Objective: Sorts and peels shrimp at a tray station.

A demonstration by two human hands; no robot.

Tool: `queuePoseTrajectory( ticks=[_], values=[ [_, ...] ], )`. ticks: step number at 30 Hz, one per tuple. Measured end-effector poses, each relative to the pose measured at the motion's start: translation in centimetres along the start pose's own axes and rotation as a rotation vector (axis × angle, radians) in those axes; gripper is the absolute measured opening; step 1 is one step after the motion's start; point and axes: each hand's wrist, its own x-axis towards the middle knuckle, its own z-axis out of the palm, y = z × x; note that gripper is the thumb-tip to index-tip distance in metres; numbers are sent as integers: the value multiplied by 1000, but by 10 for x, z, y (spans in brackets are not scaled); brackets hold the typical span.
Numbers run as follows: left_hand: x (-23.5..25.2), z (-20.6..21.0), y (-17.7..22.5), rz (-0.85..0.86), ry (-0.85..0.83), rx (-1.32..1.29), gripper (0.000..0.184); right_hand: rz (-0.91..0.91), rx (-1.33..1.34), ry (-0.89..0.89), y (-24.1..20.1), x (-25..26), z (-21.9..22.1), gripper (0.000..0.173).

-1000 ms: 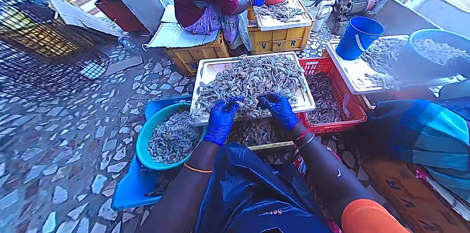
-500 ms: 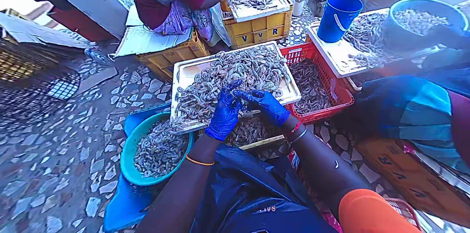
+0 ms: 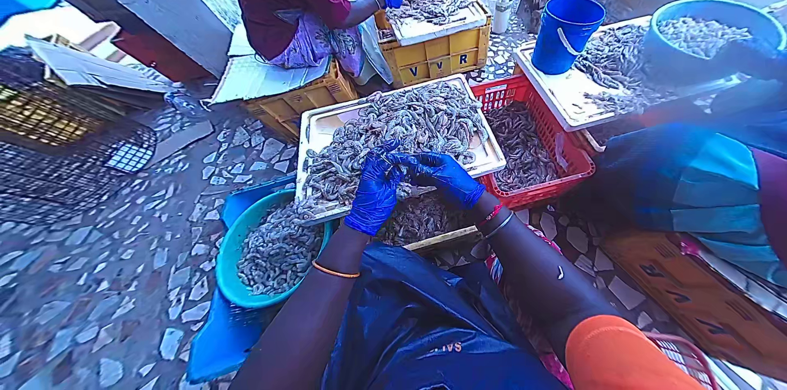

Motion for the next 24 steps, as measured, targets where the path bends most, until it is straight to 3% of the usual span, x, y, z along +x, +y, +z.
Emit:
queuePoseTrajectory(
  ticks=[5, 9, 15, 20, 22, 24],
  values=[
    [2, 3, 1, 81, -21, 97, 18, 2, 155, 114, 0, 5, 8, 17],
    [7, 4, 3, 113, -79, 15, 18, 69, 216, 133, 7, 8, 10, 18],
    [7, 0, 1, -52, -192, -239, 30, 138, 237, 19, 16, 10, 2, 27],
    [2, -1, 8, -358, -45, -621, 30, 96, 207, 220, 14, 15, -2, 23],
    [2, -4, 4, -416, -21, -628, 31, 55, 181, 211, 7, 12, -3, 24],
    [4, -3, 3, -393, -27, -465, 32, 17, 133, 131, 1, 6, -3, 26]
  ],
)
